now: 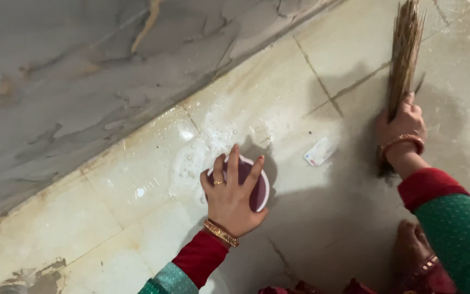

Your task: The person sweeps a tiled floor using a traditional broom while holding a small pink bowl in their left hand. They move the broom back and forth to push water and debris across the floor towards a drain.

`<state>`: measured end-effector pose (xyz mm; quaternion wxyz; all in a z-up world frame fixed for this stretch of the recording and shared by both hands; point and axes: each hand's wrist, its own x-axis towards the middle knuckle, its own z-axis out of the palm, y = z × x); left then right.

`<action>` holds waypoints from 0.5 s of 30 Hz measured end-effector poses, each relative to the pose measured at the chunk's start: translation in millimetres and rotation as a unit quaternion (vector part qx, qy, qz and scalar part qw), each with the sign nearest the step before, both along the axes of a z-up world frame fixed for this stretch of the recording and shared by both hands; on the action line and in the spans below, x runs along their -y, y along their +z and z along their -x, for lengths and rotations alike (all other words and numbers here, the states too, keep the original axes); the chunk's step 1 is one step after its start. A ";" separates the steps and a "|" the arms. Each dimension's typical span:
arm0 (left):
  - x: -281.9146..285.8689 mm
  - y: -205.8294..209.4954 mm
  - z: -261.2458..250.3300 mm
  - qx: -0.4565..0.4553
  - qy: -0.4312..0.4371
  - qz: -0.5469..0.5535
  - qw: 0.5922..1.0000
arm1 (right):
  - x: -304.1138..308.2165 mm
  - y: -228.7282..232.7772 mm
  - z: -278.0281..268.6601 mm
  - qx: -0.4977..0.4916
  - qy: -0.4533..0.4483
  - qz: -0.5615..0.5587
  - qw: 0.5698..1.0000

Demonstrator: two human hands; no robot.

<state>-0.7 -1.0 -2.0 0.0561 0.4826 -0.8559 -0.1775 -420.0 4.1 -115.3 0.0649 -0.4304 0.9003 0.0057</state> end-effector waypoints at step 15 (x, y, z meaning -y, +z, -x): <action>-20.6 2.3 -27.1 -0.019 -0.035 0.014 0.999 | 3.3 18.7 -148.7 0.059 0.156 -0.073 0.983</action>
